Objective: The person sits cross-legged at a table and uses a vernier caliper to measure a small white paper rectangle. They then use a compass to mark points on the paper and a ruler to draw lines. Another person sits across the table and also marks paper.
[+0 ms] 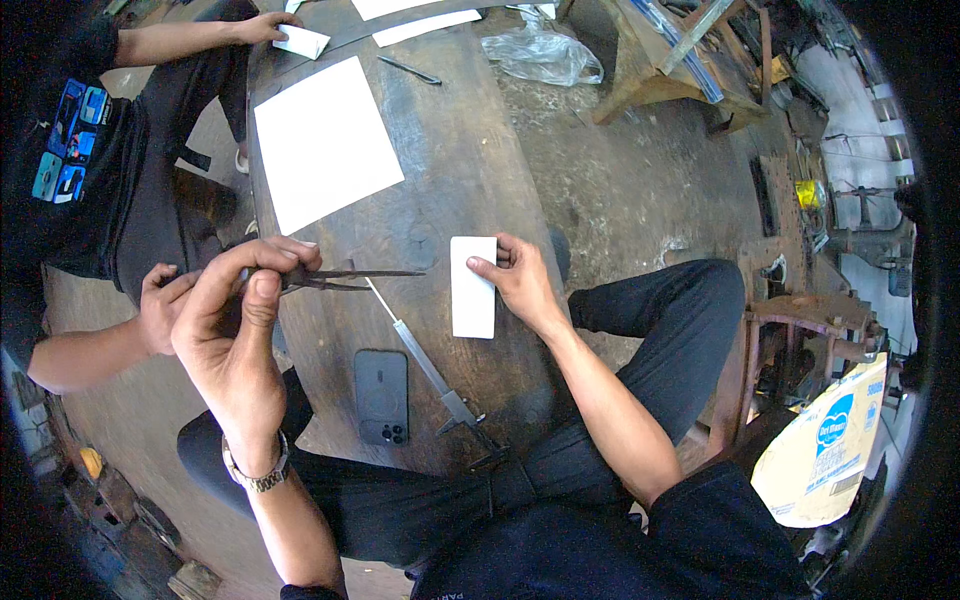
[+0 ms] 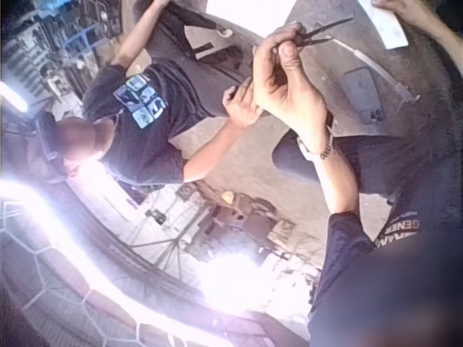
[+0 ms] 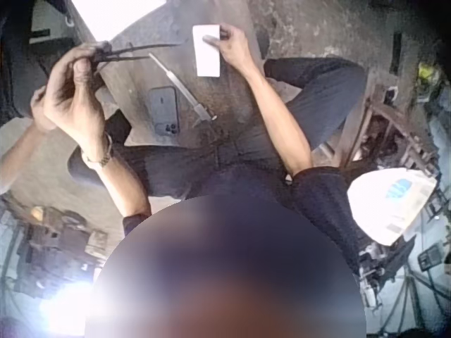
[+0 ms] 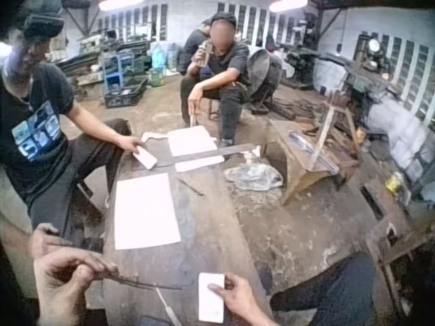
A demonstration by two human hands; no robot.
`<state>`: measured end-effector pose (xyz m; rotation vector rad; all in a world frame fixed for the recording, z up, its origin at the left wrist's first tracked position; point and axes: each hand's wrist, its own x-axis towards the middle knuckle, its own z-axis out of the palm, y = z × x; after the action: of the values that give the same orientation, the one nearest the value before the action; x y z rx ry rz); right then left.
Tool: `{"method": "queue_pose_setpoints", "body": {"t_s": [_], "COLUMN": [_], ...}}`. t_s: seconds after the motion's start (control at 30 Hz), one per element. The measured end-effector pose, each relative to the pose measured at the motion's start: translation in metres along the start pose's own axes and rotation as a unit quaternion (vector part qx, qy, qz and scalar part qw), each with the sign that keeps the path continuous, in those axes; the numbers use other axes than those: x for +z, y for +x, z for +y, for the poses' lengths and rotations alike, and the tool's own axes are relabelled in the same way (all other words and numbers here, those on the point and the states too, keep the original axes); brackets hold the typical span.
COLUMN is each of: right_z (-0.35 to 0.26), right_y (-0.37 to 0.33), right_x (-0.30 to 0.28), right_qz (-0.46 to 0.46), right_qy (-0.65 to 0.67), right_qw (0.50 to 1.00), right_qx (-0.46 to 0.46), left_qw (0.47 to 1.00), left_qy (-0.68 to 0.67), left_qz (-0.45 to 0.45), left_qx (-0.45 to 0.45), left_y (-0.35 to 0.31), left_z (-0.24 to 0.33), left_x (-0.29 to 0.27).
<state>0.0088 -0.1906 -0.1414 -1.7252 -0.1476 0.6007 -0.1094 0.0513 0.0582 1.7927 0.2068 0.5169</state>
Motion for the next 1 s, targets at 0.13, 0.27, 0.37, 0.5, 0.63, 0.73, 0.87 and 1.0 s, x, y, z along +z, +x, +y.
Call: {"method": "queue_pose_setpoints", "body": {"t_s": [0.13,0.27,0.37,0.5,0.63,0.73,0.87,1.0], "right_z": [0.003,0.003,-0.004,-0.019,-0.012,0.004,0.012,-0.003], "right_y": [0.014,0.022,0.014,-0.021,-0.076,-0.094,-0.099,-0.094], "right_x": [0.005,0.007,0.008,0.007,0.043,0.072,0.080,0.052], "right_qz": [0.015,0.020,0.141,0.098,-0.099,-0.153,-0.135,-0.100], "right_qy": [-0.016,-0.166,-0.365,-0.310,-0.295,-0.355,-0.366,-0.253], "right_qw": [1.000,0.986,0.912,0.933,0.948,0.922,0.921,0.962], "right_qx": [-0.007,-0.006,-0.125,-0.154,-0.071,0.000,0.024,-0.012], "left_qw": [0.999,0.998,0.997,0.995,0.998,0.999,0.998,0.998], "left_qy": [-0.049,-0.056,-0.053,-0.087,-0.040,-0.022,-0.047,-0.040], "left_qz": [0.011,0.025,0.041,0.029,0.043,0.039,0.038,0.044], "left_qx": [-0.016,-0.021,-0.028,-0.025,-0.016,0.021,0.031,0.022], "left_y": [-0.002,-0.005,-0.008,-0.008,-0.013,-0.014,-0.019,-0.028], "left_z": [-0.006,-0.005,-0.002,0.003,0.016,0.023,0.027,0.030], "left_x": [-0.001,-0.003,-0.005,-0.005,-0.006,-0.009,-0.011,-0.010]}}
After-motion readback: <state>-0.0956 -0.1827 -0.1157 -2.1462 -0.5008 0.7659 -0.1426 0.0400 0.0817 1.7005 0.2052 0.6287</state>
